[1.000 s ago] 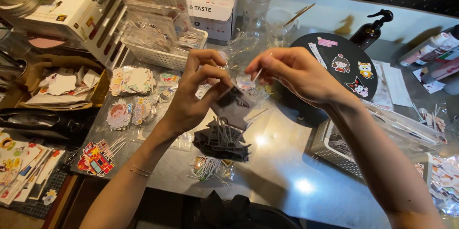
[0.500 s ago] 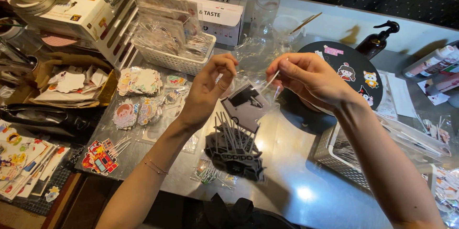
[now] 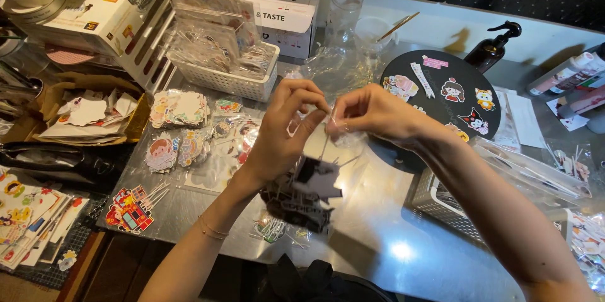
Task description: The person sorts and packs various stickers into plastic bags by hand at a workstation, placing the filled bags into a white basket.
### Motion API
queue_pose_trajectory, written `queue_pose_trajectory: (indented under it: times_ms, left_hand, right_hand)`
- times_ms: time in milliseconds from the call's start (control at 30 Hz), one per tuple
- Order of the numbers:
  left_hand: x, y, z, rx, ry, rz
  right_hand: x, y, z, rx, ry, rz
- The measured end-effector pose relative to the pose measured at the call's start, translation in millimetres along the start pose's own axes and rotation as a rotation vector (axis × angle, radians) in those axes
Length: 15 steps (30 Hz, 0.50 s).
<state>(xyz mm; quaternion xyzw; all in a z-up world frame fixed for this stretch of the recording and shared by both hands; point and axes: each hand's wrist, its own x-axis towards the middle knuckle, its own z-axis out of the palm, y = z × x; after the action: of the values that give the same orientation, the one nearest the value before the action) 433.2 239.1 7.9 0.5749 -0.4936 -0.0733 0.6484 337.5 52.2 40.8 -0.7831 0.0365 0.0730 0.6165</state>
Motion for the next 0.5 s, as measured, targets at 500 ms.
queue_pose_trajectory:
  times_ms: [500]
  left_hand:
    - [-20.2,-6.3,12.6,0.185,-0.01,0.145]
  right_hand:
    - [-26.9,15.2,9.2,-0.457,-0.08,-0.3]
